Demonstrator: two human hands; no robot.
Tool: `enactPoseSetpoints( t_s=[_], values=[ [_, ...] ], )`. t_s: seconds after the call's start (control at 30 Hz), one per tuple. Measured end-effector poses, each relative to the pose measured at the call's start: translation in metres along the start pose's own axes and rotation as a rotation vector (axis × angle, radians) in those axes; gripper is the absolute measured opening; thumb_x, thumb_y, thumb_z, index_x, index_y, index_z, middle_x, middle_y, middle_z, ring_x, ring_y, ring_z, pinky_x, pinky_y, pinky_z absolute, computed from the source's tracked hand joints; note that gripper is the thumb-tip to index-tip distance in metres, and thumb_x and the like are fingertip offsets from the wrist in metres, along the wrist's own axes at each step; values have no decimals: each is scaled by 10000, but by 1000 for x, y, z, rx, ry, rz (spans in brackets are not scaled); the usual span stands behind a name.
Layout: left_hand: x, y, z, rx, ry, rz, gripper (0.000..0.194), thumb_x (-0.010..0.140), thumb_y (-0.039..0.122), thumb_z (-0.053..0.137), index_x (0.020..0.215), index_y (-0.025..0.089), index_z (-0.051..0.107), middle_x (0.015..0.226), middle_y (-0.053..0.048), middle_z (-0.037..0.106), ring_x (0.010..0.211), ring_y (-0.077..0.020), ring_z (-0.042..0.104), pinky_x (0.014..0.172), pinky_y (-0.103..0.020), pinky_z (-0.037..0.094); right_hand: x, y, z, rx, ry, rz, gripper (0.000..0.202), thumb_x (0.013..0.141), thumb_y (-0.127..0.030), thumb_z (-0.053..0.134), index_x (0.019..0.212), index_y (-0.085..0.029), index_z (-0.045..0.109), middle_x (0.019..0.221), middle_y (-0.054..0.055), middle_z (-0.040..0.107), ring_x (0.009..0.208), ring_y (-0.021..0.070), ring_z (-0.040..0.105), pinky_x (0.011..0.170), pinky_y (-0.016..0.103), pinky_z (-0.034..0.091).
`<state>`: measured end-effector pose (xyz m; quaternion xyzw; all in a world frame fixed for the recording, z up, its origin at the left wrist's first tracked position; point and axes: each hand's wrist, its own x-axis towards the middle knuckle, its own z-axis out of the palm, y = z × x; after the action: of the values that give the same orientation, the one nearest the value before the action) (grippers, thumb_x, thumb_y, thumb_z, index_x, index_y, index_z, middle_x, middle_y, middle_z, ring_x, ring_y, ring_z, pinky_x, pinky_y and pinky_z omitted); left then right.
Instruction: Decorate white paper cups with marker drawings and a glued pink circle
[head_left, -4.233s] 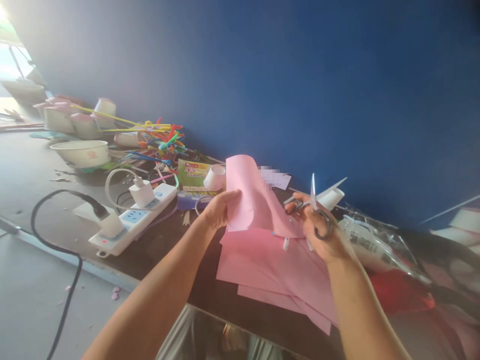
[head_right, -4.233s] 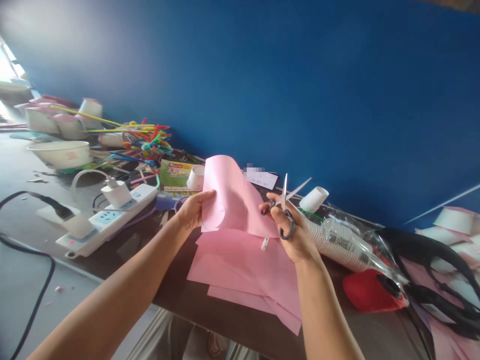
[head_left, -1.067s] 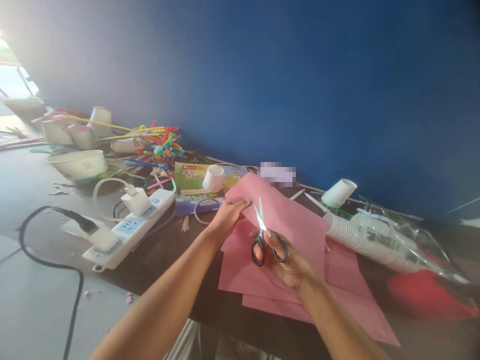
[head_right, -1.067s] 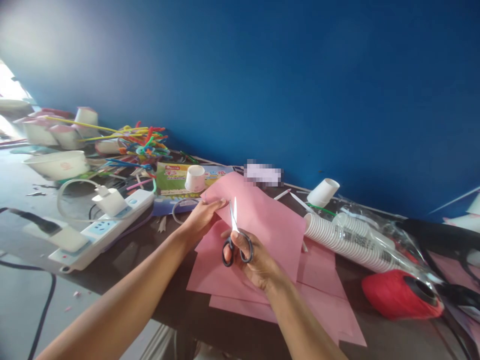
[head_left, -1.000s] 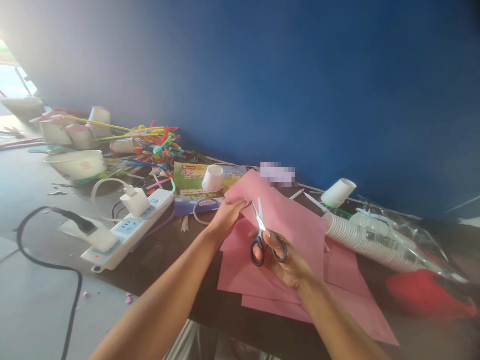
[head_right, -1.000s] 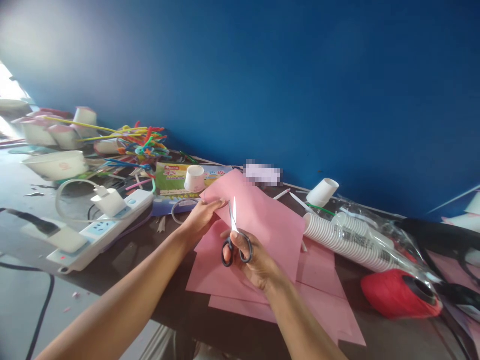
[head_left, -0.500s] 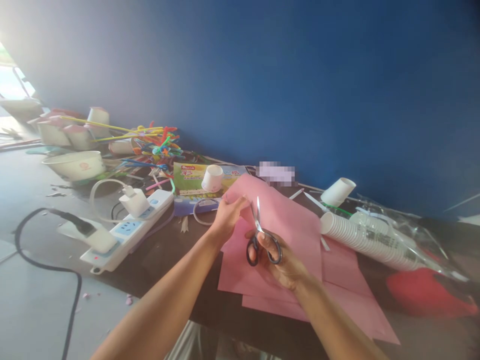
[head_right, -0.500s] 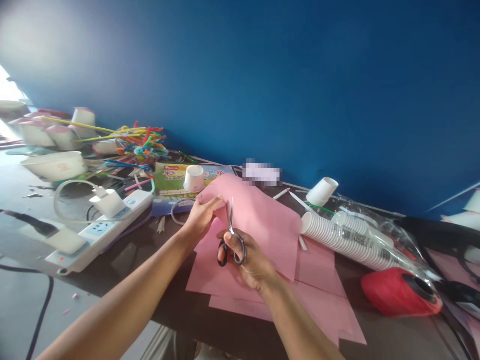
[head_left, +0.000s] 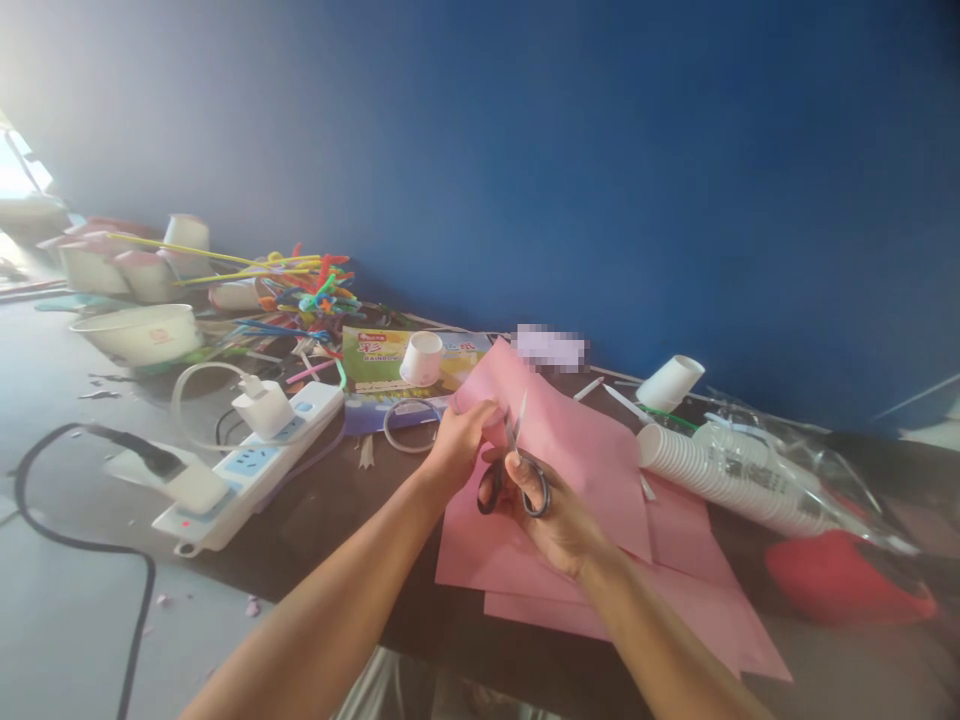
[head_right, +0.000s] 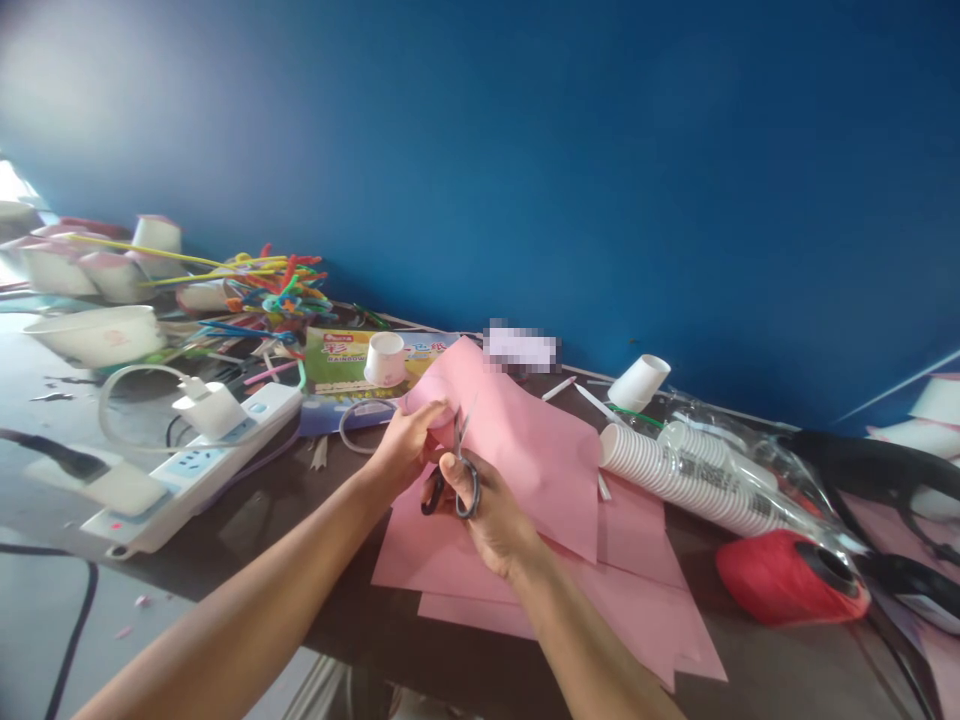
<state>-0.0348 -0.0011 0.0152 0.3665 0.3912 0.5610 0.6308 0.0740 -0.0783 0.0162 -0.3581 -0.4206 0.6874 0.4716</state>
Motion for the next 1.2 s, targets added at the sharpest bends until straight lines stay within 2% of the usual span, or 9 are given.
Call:
enactPoseSetpoints(
  t_s=[0.13, 0.23, 0.4, 0.6, 0.73, 0.83, 0.97, 1.1, 1.2],
  values=[
    [-5, 8, 3, 58, 52, -31, 283, 656, 313, 663, 534, 173, 450, 461, 55, 417, 417, -63, 357, 416, -216, 286, 1, -5, 8, -74, 26, 6, 346, 831, -480, 604, 974, -166, 628, 828, 56, 661, 768, 157, 594, 709, 308, 456],
    [-5, 10, 2, 55, 60, -15, 295, 652, 309, 671, 533, 176, 437, 465, 60, 407, 436, -63, 352, 434, -216, 301, 3, -13, 14, -97, 54, 57, 399, 787, -517, 636, 953, -155, 626, 813, 63, 667, 764, 169, 608, 702, 319, 475],
    [-1, 8, -1, -53, 50, -49, 232, 655, 306, 688, 624, 167, 505, 495, 50, 470, 455, -76, 420, 465, -217, 348, 7, -31, 19, -96, 30, 156, 460, 745, -564, 654, 906, -135, 617, 790, 83, 681, 749, 184, 633, 705, 355, 503],
    [-3, 13, -2, -197, -47, -242, 211, 660, 295, 670, 674, 166, 504, 508, 45, 491, 423, -83, 454, 439, -214, 359, 10, -51, 19, 7, -12, 297, 415, 753, -509, 677, 912, -135, 592, 787, 95, 695, 728, 183, 653, 712, 360, 517],
    [-1, 10, -4, -196, -71, -172, 178, 659, 251, 668, 720, 145, 539, 595, 15, 559, 493, -88, 528, 483, -205, 415, 16, -57, 21, -115, 22, 348, 415, 771, -514, 654, 919, -132, 587, 737, 86, 688, 616, 164, 636, 604, 323, 511],
    [2, 4, -6, -226, -177, -113, 163, 677, 257, 646, 707, 150, 526, 581, 16, 546, 452, -95, 526, 426, -211, 403, 22, -56, 21, -387, 126, 286, 420, 756, -530, 660, 866, -131, 593, 661, 67, 669, 533, 143, 597, 488, 260, 451],
    [1, 3, -9, -209, -349, -147, 215, 702, 354, 607, 652, 178, 495, 469, 15, 487, 315, -141, 468, 305, -257, 331, 27, -46, 17, -617, 184, 176, 426, 748, -564, 647, 728, -144, 576, 579, 51, 640, 492, 129, 561, 431, 229, 363],
    [0, 4, -11, -198, -388, -200, 262, 688, 416, 599, 616, 188, 489, 424, -3, 478, 295, -178, 477, 285, -288, 338, 29, -33, 11, -634, 152, 65, 448, 758, -594, 611, 689, -154, 562, 563, 37, 633, 497, 125, 554, 482, 244, 371],
    [3, 1, -12, -197, -345, -175, 246, 693, 397, 596, 622, 183, 498, 432, 3, 488, 309, -173, 484, 275, -282, 349, 32, -27, 7, -644, 146, 4, 449, 752, -602, 610, 693, -159, 566, 559, 26, 629, 502, 127, 545, 506, 255, 373]
  ],
)
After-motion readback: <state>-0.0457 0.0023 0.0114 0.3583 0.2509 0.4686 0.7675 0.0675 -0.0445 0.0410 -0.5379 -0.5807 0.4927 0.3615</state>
